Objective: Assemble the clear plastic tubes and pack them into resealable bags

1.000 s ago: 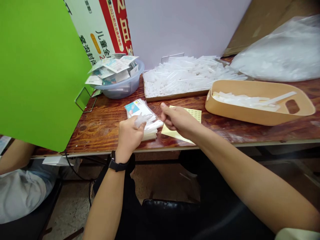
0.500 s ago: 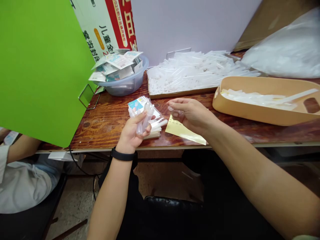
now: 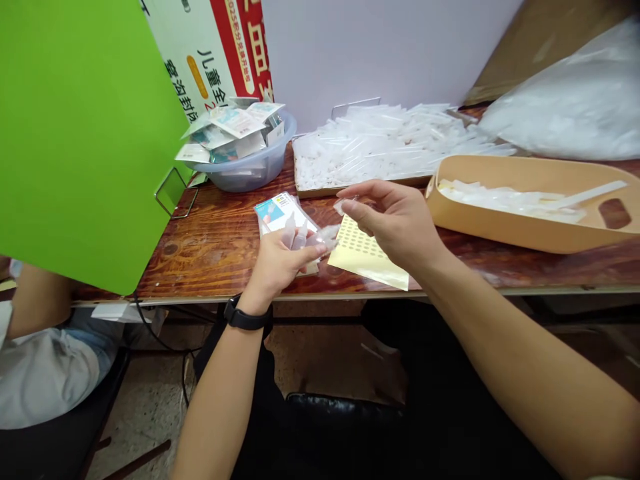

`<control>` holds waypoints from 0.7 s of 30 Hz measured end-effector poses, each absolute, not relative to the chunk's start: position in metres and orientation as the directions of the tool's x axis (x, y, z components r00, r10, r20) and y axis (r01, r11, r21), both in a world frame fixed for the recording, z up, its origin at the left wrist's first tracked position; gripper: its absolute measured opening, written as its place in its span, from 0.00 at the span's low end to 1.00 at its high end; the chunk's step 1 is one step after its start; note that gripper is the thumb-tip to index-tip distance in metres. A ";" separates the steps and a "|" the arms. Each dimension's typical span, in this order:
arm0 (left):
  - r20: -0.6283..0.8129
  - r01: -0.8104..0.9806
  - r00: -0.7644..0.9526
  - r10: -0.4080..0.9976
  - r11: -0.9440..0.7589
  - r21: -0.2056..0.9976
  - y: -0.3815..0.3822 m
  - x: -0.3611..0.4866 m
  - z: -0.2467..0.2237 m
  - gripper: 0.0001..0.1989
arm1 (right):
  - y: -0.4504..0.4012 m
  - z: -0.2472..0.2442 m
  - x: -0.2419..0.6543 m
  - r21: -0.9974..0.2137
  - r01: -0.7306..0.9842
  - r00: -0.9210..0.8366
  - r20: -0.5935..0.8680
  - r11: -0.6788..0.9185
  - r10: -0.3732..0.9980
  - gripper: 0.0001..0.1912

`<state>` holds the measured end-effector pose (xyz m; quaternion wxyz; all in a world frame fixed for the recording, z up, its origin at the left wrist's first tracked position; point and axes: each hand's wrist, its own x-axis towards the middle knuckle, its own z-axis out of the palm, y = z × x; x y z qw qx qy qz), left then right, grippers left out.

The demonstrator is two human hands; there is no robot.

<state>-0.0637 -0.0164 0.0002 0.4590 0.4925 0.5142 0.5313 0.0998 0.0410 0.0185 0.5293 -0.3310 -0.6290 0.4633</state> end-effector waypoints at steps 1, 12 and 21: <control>0.050 0.061 -0.053 0.997 -0.046 0.997 -0.018 -0.063 0.001 0.15 | 0.040 0.020 0.101 -0.922 -0.045 -0.254 0.383 0.385 0.888 0.12; 0.053 0.392 0.198 0.979 -0.128 0.911 -0.021 -0.063 0.007 0.20 | 0.046 0.020 0.109 -0.916 0.065 -0.671 0.254 0.396 0.696 0.17; 0.078 0.394 0.278 0.957 -0.188 0.900 -0.020 -0.061 0.007 0.20 | 0.042 0.017 0.111 -0.671 0.196 -0.721 0.395 0.715 0.569 0.26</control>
